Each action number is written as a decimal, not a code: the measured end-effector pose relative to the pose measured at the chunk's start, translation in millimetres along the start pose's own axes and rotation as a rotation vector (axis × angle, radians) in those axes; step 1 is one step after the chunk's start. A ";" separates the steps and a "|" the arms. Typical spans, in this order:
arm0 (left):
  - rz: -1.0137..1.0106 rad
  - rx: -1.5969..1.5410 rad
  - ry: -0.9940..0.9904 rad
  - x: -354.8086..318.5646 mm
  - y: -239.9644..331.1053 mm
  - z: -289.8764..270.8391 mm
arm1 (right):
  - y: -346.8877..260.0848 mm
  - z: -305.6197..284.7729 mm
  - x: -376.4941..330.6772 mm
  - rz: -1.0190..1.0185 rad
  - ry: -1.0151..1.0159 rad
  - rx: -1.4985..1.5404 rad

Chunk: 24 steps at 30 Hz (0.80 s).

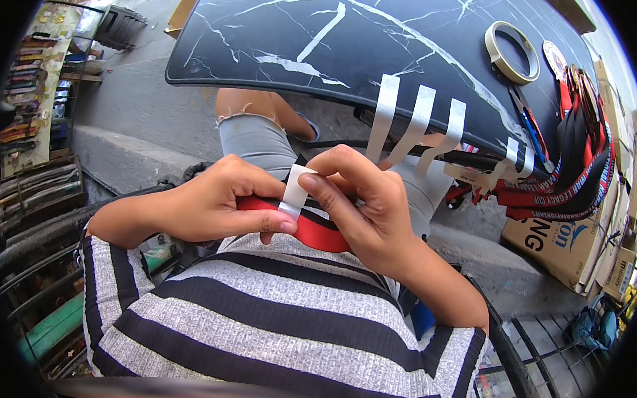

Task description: The person assembles medals by threading red lanyards through metal medallions and securing them with white tape. They repeatedly pull the lanyard through the medallion, fold the ends, and wrap tape around the junction to hold the pieces together.

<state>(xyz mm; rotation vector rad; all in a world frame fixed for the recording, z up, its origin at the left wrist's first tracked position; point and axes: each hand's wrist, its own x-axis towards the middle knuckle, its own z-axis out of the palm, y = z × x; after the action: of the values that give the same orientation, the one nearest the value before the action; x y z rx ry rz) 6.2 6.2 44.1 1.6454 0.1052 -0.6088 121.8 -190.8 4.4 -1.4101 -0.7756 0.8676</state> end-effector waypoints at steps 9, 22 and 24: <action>0.096 0.054 0.001 -1.9 -20.9 11.2 | 12.7 9.1 -3.1 0.043 0.054 0.051; 0.110 -0.412 -0.020 13.5 -26.8 18.8 | -4.3 -9.7 17.9 -0.351 -0.054 -0.299; 0.094 -0.416 -0.049 17.2 -29.8 20.8 | -9.8 -11.5 19.4 -0.376 -0.040 -0.367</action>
<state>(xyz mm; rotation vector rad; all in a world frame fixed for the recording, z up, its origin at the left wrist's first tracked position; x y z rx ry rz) 2.0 -12.7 8.9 1.2249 0.1097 -0.5151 141.8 -179.4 12.9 -1.4979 -1.2317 0.4763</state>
